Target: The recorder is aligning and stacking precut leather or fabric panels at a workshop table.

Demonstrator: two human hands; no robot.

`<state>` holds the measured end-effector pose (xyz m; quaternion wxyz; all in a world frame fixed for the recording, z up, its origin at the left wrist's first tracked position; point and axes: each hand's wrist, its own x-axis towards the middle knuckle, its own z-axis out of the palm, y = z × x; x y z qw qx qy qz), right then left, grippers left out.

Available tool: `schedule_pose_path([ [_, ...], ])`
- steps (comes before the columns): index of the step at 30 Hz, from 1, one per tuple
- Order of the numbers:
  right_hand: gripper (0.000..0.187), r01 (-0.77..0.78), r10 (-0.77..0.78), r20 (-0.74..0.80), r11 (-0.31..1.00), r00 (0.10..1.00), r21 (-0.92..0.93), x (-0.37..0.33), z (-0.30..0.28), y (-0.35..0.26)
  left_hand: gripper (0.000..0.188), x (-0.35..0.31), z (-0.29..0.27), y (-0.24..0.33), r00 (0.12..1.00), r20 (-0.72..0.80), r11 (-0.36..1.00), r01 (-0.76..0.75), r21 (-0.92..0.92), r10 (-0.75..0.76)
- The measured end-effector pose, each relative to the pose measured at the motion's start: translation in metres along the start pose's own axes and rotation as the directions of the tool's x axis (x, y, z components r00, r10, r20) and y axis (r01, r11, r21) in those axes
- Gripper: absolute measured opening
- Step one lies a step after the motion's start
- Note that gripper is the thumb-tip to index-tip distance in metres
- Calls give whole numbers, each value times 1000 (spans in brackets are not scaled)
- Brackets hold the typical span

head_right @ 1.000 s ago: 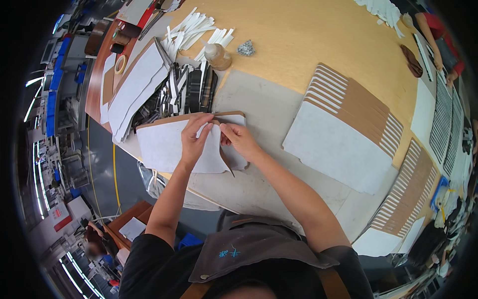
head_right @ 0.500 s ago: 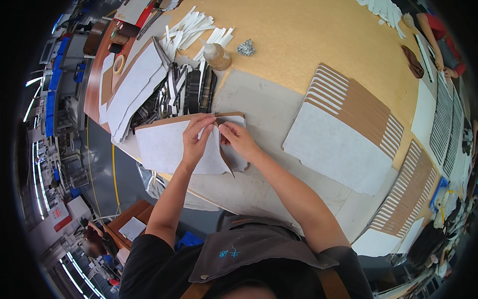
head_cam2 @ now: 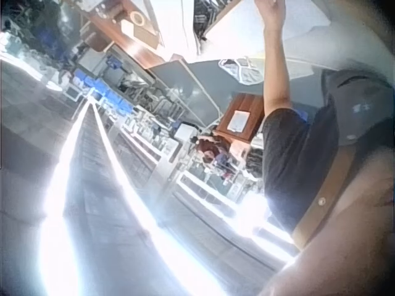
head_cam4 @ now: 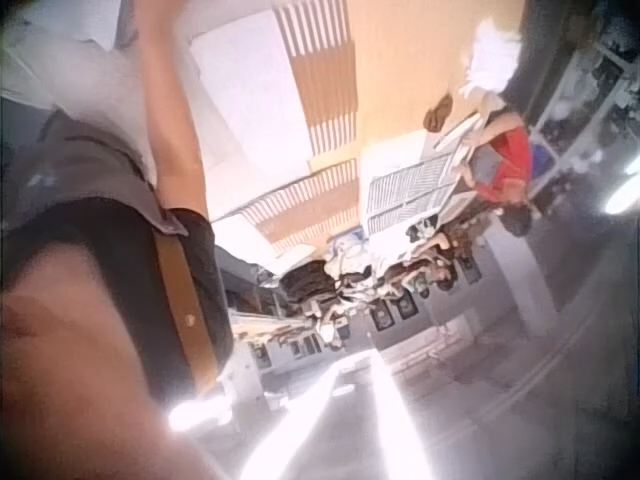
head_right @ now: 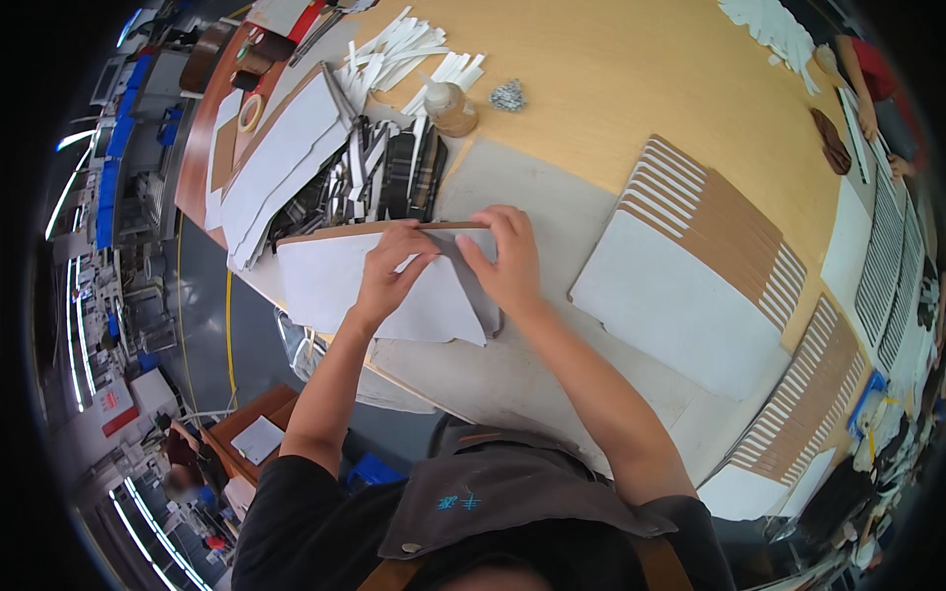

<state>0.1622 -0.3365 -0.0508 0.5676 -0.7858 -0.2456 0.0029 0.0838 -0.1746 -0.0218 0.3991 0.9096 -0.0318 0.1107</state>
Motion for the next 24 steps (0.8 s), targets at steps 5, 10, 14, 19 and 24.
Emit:
schedule_pose_path([
  [5, 19, -60, 69, 601, 998, 796, -35, -21, -6, 0, 24, 18, -11, 7, 988, 131, 986, 101, -136, -83],
  [10, 24, -45, -19, 350, 983, 937, 175, -33, -29, -30, 28, 16, -79, -28, 844, 526, 964, -45, 261, -103],
  [14, 27, -555, 502, 317, 825, 805, 101, -51, -92, -21, 29, -5, -138, -64, 733, 553, 805, -14, 593, -395],
  [19, 26, -768, 781, 80, 582, 620, 268, -91, -219, 34, 24, 23, -68, 1, 703, 548, 864, 498, 75, -453],
  [24, 23, -778, 815, -193, 579, 547, 242, -156, -355, 83, 31, 74, 77, 73, 707, 566, 719, 643, -263, -424],
])
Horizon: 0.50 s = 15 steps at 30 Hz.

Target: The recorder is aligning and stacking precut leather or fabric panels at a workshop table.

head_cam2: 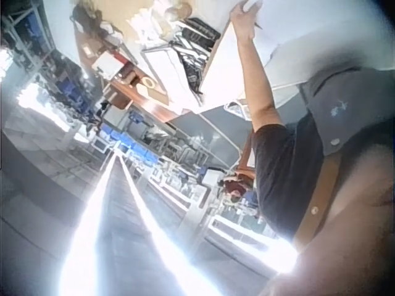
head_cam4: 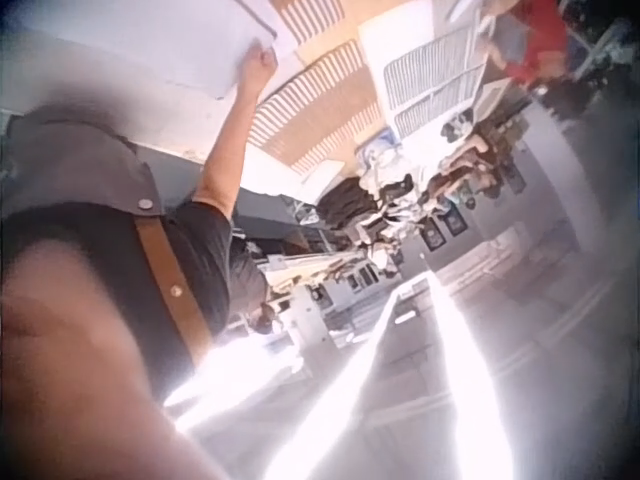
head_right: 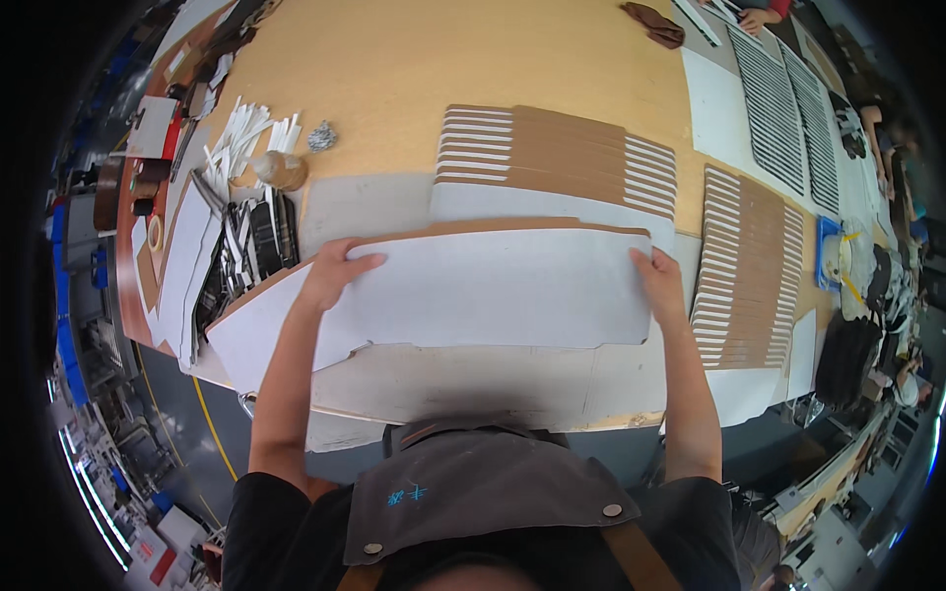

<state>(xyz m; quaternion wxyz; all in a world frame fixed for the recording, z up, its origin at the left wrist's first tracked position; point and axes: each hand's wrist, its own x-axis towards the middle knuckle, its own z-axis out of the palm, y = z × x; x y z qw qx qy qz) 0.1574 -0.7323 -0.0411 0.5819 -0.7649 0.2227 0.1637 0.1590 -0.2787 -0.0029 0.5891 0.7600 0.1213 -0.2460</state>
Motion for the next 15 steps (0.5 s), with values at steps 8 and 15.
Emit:
schedule_pose_path([
  [8, 24, 24, -43, -121, 987, 992, -157, 54, -60, 28, 31, 109, 82, -17, 998, -63, 1000, 5, -20, -6],
  [15, 25, 5, -41, -159, 975, 986, -221, 67, -56, 41, 33, 103, 83, -15, 986, -169, 988, 28, 151, -2],
])
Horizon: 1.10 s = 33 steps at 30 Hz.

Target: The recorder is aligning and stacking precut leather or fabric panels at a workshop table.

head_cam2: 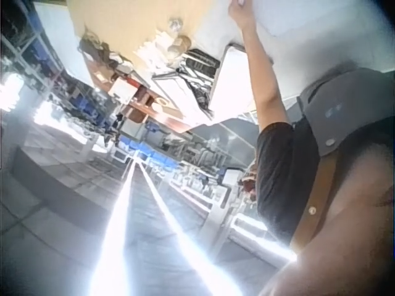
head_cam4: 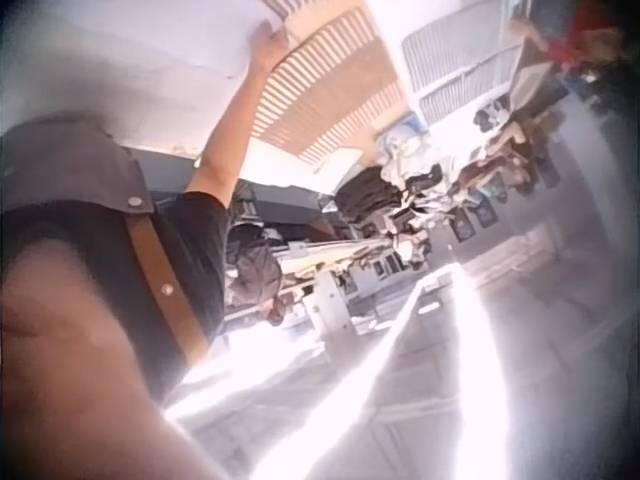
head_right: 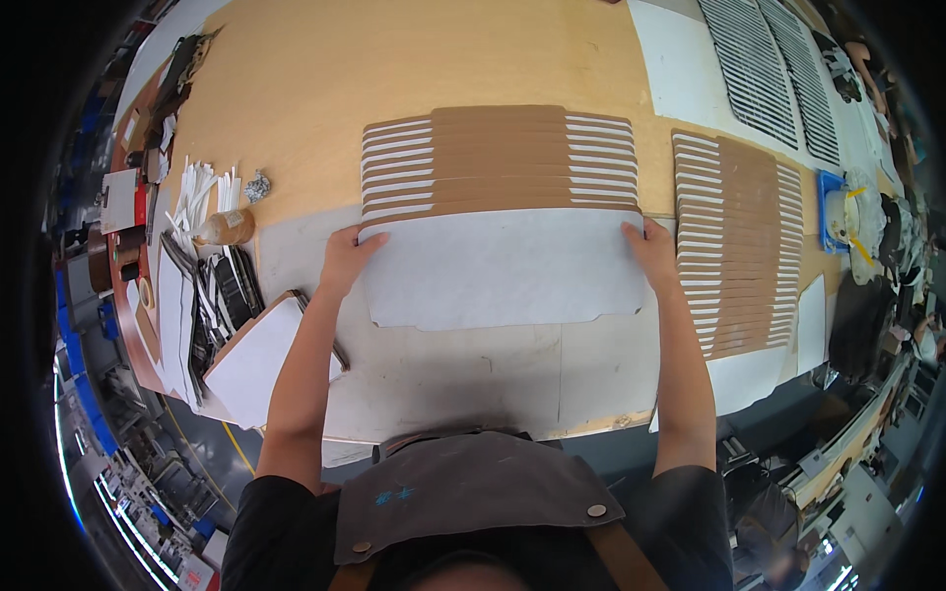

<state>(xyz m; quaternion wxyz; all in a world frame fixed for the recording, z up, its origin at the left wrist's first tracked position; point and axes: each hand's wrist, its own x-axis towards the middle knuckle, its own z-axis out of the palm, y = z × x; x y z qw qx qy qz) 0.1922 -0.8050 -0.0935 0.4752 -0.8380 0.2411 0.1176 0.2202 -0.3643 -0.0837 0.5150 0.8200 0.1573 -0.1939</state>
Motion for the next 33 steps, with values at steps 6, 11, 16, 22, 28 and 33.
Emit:
schedule_pose_path([
  [6, 28, 18, -18, 2, 987, 1000, -163, 3, -3, 5, 33, 4, 0, 3, 996, -67, 977, 69, 201, -57],
  [11, 31, 56, -80, -59, 941, 995, -333, -9, 0, -22, 33, -2, 0, 13, 993, -117, 973, 57, 225, -31],
  [16, 32, -19, -1, -82, 968, 997, -249, -4, -4, -16, 34, 0, -2, 6, 996, -83, 964, 41, 261, -20],
  [22, 31, -40, -1, -113, 934, 994, -355, 0, 0, -13, 33, 2, -1, 6, 995, -98, 942, 6, 337, 29],
  [28, 29, -57, 16, -130, 946, 991, -318, 1, -3, -8, 34, 2, 0, 5, 991, -113, 948, -27, 319, 66],
  [33, 26, -127, 106, -105, 967, 989, -220, 3, -6, -4, 35, 3, 3, 2, 987, -131, 965, -55, 256, 91],
])
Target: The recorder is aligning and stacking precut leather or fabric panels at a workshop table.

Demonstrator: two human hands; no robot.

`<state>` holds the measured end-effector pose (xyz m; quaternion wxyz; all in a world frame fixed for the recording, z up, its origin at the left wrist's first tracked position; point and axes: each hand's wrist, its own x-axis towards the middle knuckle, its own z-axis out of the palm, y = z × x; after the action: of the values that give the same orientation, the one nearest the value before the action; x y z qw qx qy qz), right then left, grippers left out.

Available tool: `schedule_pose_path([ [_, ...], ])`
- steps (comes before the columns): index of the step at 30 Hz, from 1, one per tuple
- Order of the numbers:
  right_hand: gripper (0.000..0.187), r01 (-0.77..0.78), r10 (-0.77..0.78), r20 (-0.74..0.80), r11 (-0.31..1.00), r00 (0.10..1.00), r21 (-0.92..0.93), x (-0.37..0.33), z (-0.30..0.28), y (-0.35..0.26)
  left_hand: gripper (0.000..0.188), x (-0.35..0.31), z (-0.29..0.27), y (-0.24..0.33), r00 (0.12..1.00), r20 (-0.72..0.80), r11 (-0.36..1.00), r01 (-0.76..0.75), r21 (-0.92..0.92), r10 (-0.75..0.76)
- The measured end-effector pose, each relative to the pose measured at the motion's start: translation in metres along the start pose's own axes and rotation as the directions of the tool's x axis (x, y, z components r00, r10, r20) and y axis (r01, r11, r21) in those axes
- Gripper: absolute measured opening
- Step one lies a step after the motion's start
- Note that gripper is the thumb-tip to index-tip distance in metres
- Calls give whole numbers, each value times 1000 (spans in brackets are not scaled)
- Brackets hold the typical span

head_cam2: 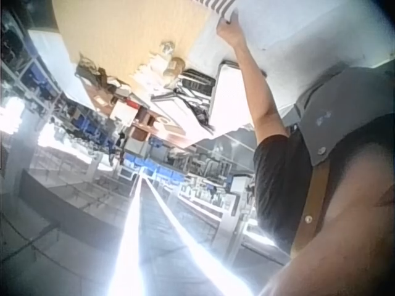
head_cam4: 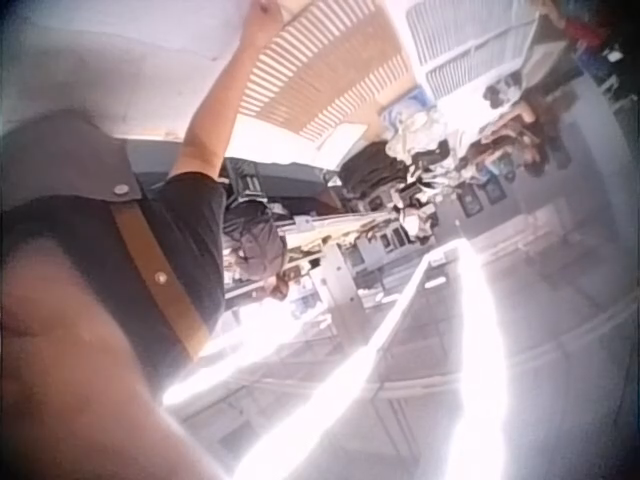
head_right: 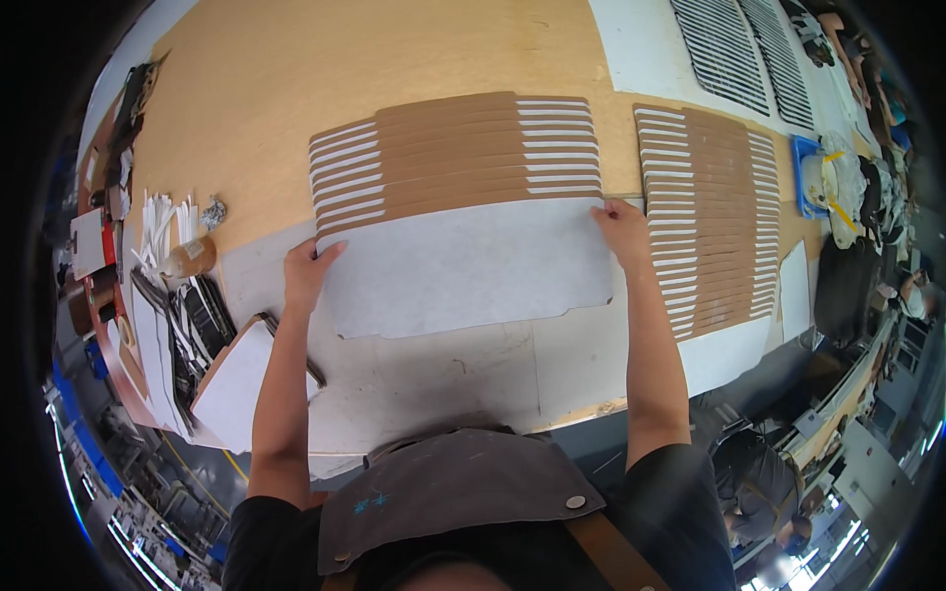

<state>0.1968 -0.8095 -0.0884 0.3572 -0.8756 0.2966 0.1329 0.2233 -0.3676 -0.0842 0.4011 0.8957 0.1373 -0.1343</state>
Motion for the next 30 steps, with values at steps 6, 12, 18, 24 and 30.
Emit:
schedule_pose_path([
  [6, 27, 37, -50, -78, 987, 996, -158, -6, 5, -10, 37, 1, -5, 5, 996, 68, 993, 50, 110, -58],
  [12, 28, 5, -4, -8, 999, 1000, 35, -1, -4, 7, 31, -3, -13, -1, 966, 177, 975, 204, -88, -186],
  [18, 24, -12, 6, 54, 993, 999, 118, 4, -7, 2, 30, 2, -12, -13, 953, 225, 953, 244, -182, -201],
  [24, 24, -21, 20, 41, 999, 999, 28, 3, -8, -3, 33, 2, -8, -9, 961, 190, 968, 226, -114, -202],
  [30, 26, -51, 49, 32, 997, 998, 66, 0, -8, -3, 33, -4, -9, -8, 950, 129, 953, 295, -64, -286],
])
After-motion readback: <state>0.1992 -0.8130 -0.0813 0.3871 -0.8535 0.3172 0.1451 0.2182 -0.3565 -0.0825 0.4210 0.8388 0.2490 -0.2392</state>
